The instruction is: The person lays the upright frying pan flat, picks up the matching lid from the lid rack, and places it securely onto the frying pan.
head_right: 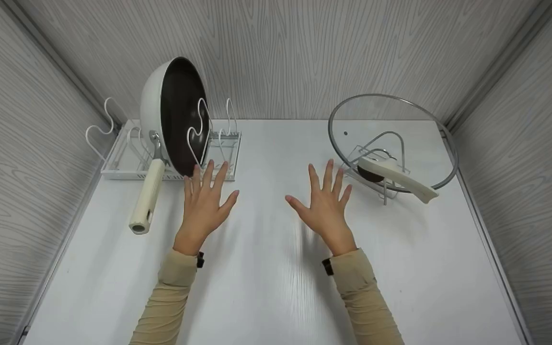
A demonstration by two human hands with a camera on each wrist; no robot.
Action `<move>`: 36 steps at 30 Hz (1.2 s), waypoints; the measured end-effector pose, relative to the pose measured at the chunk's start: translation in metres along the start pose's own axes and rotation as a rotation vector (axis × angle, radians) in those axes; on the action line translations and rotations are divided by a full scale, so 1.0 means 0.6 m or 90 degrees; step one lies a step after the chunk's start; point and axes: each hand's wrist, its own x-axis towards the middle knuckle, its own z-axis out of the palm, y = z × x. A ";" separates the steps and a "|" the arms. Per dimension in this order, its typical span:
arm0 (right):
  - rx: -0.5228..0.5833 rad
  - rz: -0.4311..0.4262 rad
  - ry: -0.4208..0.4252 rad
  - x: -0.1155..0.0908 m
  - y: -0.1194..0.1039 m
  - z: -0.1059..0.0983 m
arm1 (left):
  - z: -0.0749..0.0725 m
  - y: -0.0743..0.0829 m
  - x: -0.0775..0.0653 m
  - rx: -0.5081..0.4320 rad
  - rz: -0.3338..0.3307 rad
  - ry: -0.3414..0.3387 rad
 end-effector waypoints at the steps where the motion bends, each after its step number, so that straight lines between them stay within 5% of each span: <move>1: 0.039 -0.003 -0.008 0.000 -0.002 -0.002 | 0.000 -0.002 -0.002 -0.006 0.000 0.001; 9: 0.290 0.009 -0.066 -0.008 -0.015 -0.009 | 0.007 -0.025 -0.023 -0.133 -0.012 -0.031; 17: 0.547 0.004 -0.054 -0.021 -0.029 0.000 | 0.008 -0.060 -0.062 -0.381 -0.046 -0.095; 22: 0.700 0.011 -0.061 -0.030 -0.050 0.011 | -0.007 -0.088 -0.079 -0.464 -0.099 -0.113; 29: 0.907 0.022 -0.044 -0.029 -0.085 0.023 | -0.041 -0.127 -0.080 -0.614 -0.256 -0.112; 36: 0.952 0.043 -0.115 -0.024 -0.119 0.041 | -0.075 -0.188 -0.097 -0.811 -0.326 -0.133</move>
